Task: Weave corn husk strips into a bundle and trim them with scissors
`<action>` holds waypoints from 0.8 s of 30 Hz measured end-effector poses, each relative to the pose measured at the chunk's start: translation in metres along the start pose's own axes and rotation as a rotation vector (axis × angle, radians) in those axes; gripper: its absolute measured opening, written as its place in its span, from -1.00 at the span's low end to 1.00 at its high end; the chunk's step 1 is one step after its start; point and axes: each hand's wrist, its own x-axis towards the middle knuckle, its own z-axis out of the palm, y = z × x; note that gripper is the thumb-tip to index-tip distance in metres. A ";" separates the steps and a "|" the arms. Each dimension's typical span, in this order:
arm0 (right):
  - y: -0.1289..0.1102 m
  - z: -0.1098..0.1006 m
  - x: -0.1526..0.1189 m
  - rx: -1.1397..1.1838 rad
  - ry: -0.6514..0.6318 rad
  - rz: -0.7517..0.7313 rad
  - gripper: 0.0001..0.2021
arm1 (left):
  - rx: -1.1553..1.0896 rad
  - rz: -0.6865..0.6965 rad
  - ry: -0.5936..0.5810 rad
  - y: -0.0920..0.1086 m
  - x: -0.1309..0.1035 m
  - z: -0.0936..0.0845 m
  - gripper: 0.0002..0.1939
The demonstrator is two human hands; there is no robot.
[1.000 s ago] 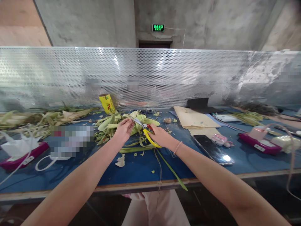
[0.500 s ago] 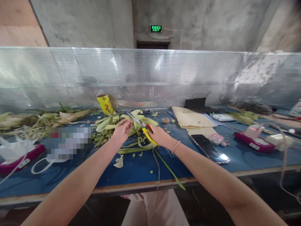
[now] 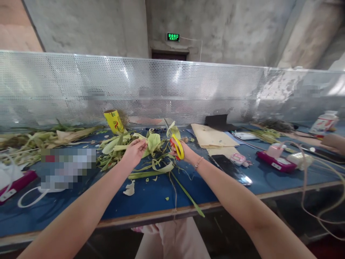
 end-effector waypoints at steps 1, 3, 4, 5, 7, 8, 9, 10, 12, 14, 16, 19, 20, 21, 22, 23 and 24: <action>-0.003 0.000 -0.002 0.049 -0.025 0.041 -0.62 | 0.005 0.001 0.002 0.001 -0.001 0.000 -0.86; -0.011 0.001 -0.006 0.146 -0.072 0.103 -0.63 | 0.022 -0.002 0.008 0.001 -0.002 0.001 -0.87; -0.014 0.001 -0.008 0.175 -0.098 0.112 -0.62 | 0.032 -0.004 0.011 0.001 -0.002 0.001 -0.88; -0.017 0.002 -0.010 0.197 -0.125 0.115 -0.61 | 0.040 -0.008 0.010 0.001 -0.003 0.002 -0.88; -0.022 0.004 -0.013 0.217 -0.173 0.116 -0.59 | 0.047 -0.016 -0.001 0.000 -0.003 0.002 -0.89; -0.024 0.005 -0.015 0.210 -0.189 0.117 -0.57 | 0.048 -0.023 -0.009 0.000 -0.003 0.002 -0.90; -0.025 0.006 -0.016 0.192 -0.200 0.115 -0.56 | 0.049 -0.033 -0.017 -0.001 -0.003 0.002 -0.90; -0.026 0.007 -0.017 0.170 -0.207 0.107 -0.55 | 0.051 -0.042 -0.025 -0.002 -0.002 0.002 -0.90; -0.028 0.010 -0.019 0.141 -0.219 0.069 -0.55 | 0.057 -0.056 -0.037 -0.002 -0.002 0.002 -0.90; -0.031 0.012 -0.023 0.153 -0.206 -0.019 -0.56 | 0.066 -0.056 -0.037 -0.002 -0.002 0.003 -0.88; -0.036 0.015 -0.026 0.164 -0.152 -0.139 -0.57 | 0.075 -0.055 -0.018 -0.002 -0.003 0.003 -0.86; -0.044 0.021 -0.031 0.130 0.028 -0.318 -0.56 | 0.087 -0.061 -0.010 0.000 -0.004 0.004 -0.84; -0.046 0.022 -0.031 0.126 0.107 -0.364 -0.55 | 0.090 -0.061 -0.020 0.000 -0.004 0.004 -0.84; -0.048 0.022 -0.031 0.132 0.179 -0.397 -0.55 | 0.093 -0.059 -0.034 0.000 -0.004 0.004 -0.84; -0.049 0.021 -0.030 0.151 0.243 -0.414 -0.54 | 0.096 -0.056 -0.048 0.000 -0.004 0.004 -0.84; -0.049 0.019 -0.028 0.184 0.289 -0.413 -0.54 | 0.101 -0.052 -0.058 0.000 -0.004 0.004 -0.84; -0.049 0.016 -0.026 0.224 0.318 -0.395 -0.54 | 0.108 -0.050 -0.066 0.000 -0.004 0.004 -0.84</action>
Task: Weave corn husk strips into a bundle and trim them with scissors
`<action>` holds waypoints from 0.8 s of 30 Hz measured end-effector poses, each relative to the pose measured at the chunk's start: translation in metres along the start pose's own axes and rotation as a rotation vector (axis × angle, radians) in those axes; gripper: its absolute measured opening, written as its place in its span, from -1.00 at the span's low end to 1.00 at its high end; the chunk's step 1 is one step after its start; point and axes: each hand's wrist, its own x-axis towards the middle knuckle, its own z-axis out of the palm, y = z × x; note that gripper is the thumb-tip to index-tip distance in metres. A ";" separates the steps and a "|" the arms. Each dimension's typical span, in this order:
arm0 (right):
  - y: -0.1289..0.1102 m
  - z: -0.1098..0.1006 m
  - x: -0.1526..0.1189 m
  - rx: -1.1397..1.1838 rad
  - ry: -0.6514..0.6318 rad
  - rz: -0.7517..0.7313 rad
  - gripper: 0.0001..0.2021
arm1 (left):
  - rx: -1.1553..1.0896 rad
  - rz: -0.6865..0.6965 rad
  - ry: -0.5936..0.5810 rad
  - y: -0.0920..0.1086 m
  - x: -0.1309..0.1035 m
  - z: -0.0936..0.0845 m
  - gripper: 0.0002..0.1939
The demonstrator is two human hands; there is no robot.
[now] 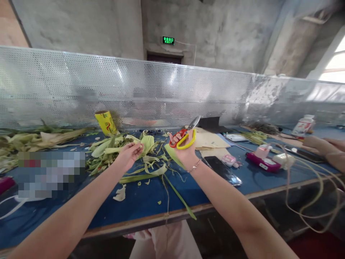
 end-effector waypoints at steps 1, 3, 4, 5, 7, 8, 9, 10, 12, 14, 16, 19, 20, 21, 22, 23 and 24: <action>0.001 -0.003 0.004 0.036 0.034 0.037 -0.54 | 0.009 0.002 -0.003 0.000 0.000 0.000 -0.85; 0.005 -0.012 0.011 0.099 0.098 0.145 -0.55 | 0.031 0.002 0.000 0.000 -0.001 0.000 -0.85; 0.008 -0.016 0.015 0.128 0.146 0.209 -0.56 | 0.043 0.000 -0.001 0.000 -0.001 0.000 -0.86; 0.011 -0.019 0.018 0.163 0.193 0.267 -0.56 | 0.056 -0.003 -0.007 0.000 -0.001 0.000 -0.87; 0.015 -0.024 0.021 0.235 0.267 0.344 -0.58 | 0.093 -0.012 -0.037 -0.001 -0.001 -0.001 -0.88; 0.017 -0.025 0.021 0.262 0.282 0.366 -0.58 | 0.117 -0.017 -0.057 -0.001 -0.001 -0.001 -0.88; 0.018 -0.026 0.021 0.284 0.289 0.379 -0.58 | 0.142 -0.019 -0.079 -0.002 -0.001 -0.002 -0.87; 0.019 -0.026 0.021 0.307 0.287 0.390 -0.58 | 0.166 -0.018 -0.099 -0.003 -0.001 -0.003 -0.85; 0.019 -0.024 0.019 0.358 0.275 0.407 -0.60 | 0.206 -0.006 -0.133 -0.005 0.000 -0.004 -0.81; 0.019 -0.021 0.017 0.394 0.251 0.428 -0.62 | 0.232 0.015 -0.149 -0.007 0.001 -0.005 -0.78; 0.020 -0.018 0.016 0.377 0.195 0.463 -0.67 | 0.254 0.026 -0.152 -0.008 0.002 -0.006 -0.76; 0.025 -0.013 0.013 0.200 0.069 0.473 -0.76 | 0.275 0.036 -0.148 -0.009 0.003 -0.007 -0.75; 0.027 -0.011 0.012 0.128 0.031 0.455 -0.78 | 0.278 0.040 -0.146 -0.008 0.003 -0.007 -0.75; 0.029 -0.010 0.010 0.067 -0.004 0.431 -0.79 | 0.279 0.044 -0.145 -0.008 0.003 -0.007 -0.74; 0.031 -0.008 0.008 0.019 -0.041 0.401 -0.80 | 0.279 0.048 -0.143 -0.008 0.002 -0.006 -0.74; 0.033 -0.007 0.006 -0.016 -0.077 0.376 -0.79 | 0.279 0.050 -0.141 -0.007 0.002 -0.005 -0.73; 0.034 -0.006 0.004 -0.043 -0.114 0.356 -0.78 | 0.283 0.050 -0.142 -0.007 0.001 -0.004 -0.72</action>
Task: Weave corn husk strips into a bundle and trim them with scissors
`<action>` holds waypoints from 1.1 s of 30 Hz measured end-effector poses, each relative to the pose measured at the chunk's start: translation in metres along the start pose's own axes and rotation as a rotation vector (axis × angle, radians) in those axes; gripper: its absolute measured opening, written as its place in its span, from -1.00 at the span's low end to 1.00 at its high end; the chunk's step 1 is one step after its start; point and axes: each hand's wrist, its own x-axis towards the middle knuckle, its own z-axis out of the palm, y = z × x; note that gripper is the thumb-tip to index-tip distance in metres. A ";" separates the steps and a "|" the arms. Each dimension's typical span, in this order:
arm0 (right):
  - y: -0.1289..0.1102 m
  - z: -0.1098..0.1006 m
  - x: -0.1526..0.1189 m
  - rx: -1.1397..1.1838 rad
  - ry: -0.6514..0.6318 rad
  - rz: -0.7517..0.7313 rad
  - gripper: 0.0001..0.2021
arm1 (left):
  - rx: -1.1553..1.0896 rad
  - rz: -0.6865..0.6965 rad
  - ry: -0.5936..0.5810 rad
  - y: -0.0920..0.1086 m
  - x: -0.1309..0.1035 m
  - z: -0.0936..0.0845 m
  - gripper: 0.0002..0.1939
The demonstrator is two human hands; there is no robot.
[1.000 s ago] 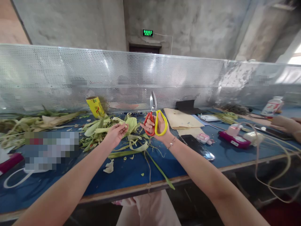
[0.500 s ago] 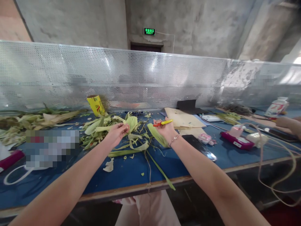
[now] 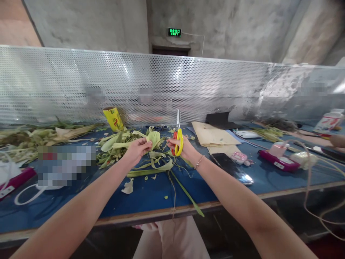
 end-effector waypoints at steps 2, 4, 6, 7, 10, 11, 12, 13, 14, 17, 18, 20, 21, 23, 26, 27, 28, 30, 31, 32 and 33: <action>0.003 0.003 -0.003 -0.064 -0.060 -0.039 -0.75 | 0.031 0.006 -0.025 0.001 -0.002 0.003 -0.72; 0.006 0.006 -0.005 -0.126 -0.111 -0.096 -0.71 | 0.106 0.023 -0.068 0.001 -0.004 0.006 -0.74; 0.010 0.010 -0.008 -0.190 -0.145 -0.173 -0.65 | 0.211 0.065 -0.109 -0.001 -0.005 0.008 -0.75; 0.011 0.012 -0.009 -0.220 -0.150 -0.212 -0.63 | 0.270 0.092 -0.127 -0.002 -0.006 0.009 -0.76; 0.015 0.017 -0.013 -0.280 -0.140 -0.272 -0.60 | 0.448 0.163 -0.173 -0.006 -0.006 0.011 -0.81; 0.015 0.019 -0.014 -0.294 -0.146 -0.272 -0.60 | 0.500 0.176 -0.186 -0.007 -0.007 0.011 -0.83; 0.015 0.020 -0.015 -0.308 -0.158 -0.267 -0.59 | 0.543 0.184 -0.193 -0.008 -0.007 0.012 -0.84; 0.015 0.020 -0.016 -0.328 -0.173 -0.258 -0.59 | 0.576 0.187 -0.197 -0.009 -0.008 0.012 -0.84; 0.014 0.020 -0.016 -0.357 -0.187 -0.253 -0.58 | 0.598 0.186 -0.201 -0.009 -0.008 0.013 -0.84; 0.014 0.018 -0.014 -0.443 -0.169 -0.270 -0.58 | 0.606 0.160 -0.211 -0.009 -0.010 0.015 -0.82; 0.014 0.017 -0.013 -0.465 -0.154 -0.280 -0.58 | 0.589 0.147 -0.215 -0.009 -0.011 0.015 -0.81; 0.015 0.016 -0.013 -0.486 -0.140 -0.292 -0.60 | 0.527 0.118 -0.222 -0.008 -0.011 0.015 -0.79; 0.015 0.016 -0.012 -0.487 -0.140 -0.295 -0.61 | 0.484 0.100 -0.222 -0.008 -0.012 0.015 -0.79; 0.015 0.016 -0.013 -0.473 -0.151 -0.302 -0.62 | 0.380 0.057 -0.219 -0.008 -0.012 0.016 -0.78; 0.016 0.016 -0.013 -0.428 -0.166 -0.298 -0.62 | 0.209 -0.015 -0.206 -0.010 -0.013 0.018 -0.75; 0.017 0.016 -0.013 -0.417 -0.171 -0.290 -0.62 | 0.155 -0.035 -0.199 -0.011 -0.014 0.019 -0.73; 0.017 0.016 -0.013 -0.406 -0.173 -0.283 -0.62 | 0.103 -0.054 -0.189 -0.012 -0.014 0.020 -0.73; 0.019 0.015 -0.012 -0.381 -0.176 -0.275 -0.60 | 0.008 -0.086 -0.152 -0.013 -0.015 0.022 -0.73; 0.020 0.015 -0.011 -0.369 -0.176 -0.277 -0.60 | -0.031 -0.100 -0.128 -0.013 -0.015 0.023 -0.74; 0.021 0.014 -0.010 -0.362 -0.171 -0.285 -0.60 | -0.063 -0.108 -0.101 -0.012 -0.015 0.023 -0.75; 0.021 0.013 -0.009 -0.362 -0.156 -0.299 -0.61 | -0.089 -0.109 -0.074 -0.011 -0.014 0.023 -0.77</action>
